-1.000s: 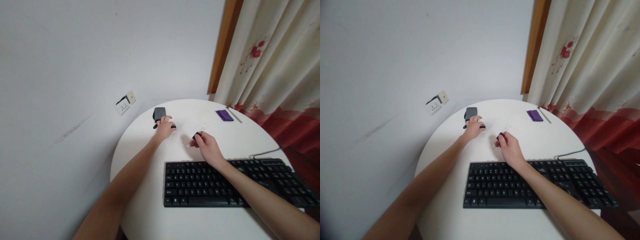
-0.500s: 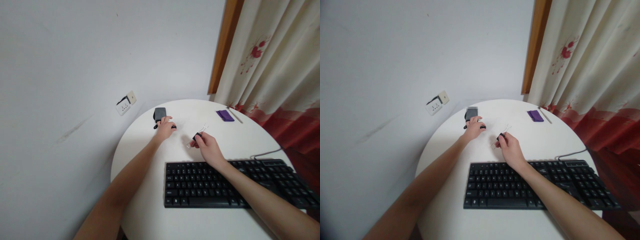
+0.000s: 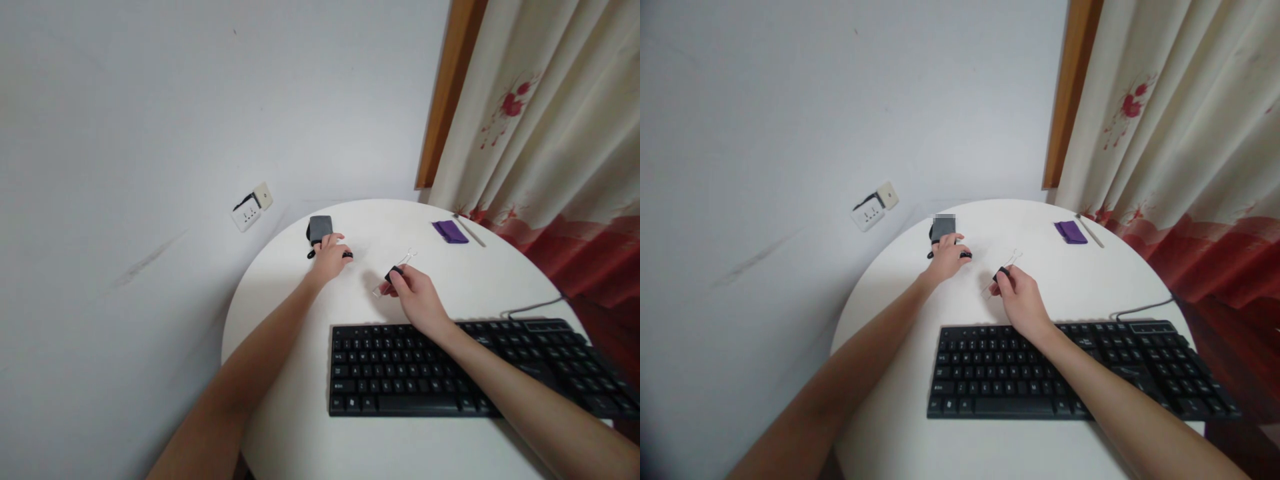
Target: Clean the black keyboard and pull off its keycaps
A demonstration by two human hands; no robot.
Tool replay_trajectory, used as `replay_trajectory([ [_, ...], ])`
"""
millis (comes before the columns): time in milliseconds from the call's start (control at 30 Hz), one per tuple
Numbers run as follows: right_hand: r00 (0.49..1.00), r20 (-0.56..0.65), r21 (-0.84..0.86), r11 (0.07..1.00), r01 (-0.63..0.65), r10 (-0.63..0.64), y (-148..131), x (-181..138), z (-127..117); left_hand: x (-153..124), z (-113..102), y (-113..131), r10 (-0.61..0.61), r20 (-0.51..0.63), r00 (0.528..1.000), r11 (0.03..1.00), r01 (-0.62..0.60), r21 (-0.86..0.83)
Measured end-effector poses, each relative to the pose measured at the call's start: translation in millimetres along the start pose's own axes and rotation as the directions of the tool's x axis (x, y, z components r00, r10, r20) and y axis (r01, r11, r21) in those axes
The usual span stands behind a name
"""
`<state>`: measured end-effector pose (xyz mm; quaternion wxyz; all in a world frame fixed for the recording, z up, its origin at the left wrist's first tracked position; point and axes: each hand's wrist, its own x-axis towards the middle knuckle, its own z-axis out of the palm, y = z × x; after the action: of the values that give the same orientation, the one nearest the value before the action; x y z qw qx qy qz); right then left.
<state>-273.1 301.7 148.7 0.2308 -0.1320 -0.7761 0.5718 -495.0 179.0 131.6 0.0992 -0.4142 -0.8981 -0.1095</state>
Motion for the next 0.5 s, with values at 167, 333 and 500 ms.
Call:
replay_trajectory([
  [167, 1.0, -0.001, -0.012, 1.0, 0.002, -0.002, 1.3, -0.6, 0.0, 0.0, 0.1, -0.5, 0.004, -0.004, 1.0, 1.0, -0.004, -0.003],
  [333, 1.0, 0.006, -0.011, 1.0, 0.011, -0.011, 2.6, 0.3, 0.1, -0.8, 1.4, -1.5, 0.0, -0.011, 1.0, 1.0, 0.0, 0.004],
  [500, 1.0, -0.002, -0.009, 1.0, 0.018, -0.018, 0.6, -0.3, 0.2, -0.9, 0.4, -1.7, -0.007, 0.0, 1.0, 1.0, 0.007, -0.007],
])
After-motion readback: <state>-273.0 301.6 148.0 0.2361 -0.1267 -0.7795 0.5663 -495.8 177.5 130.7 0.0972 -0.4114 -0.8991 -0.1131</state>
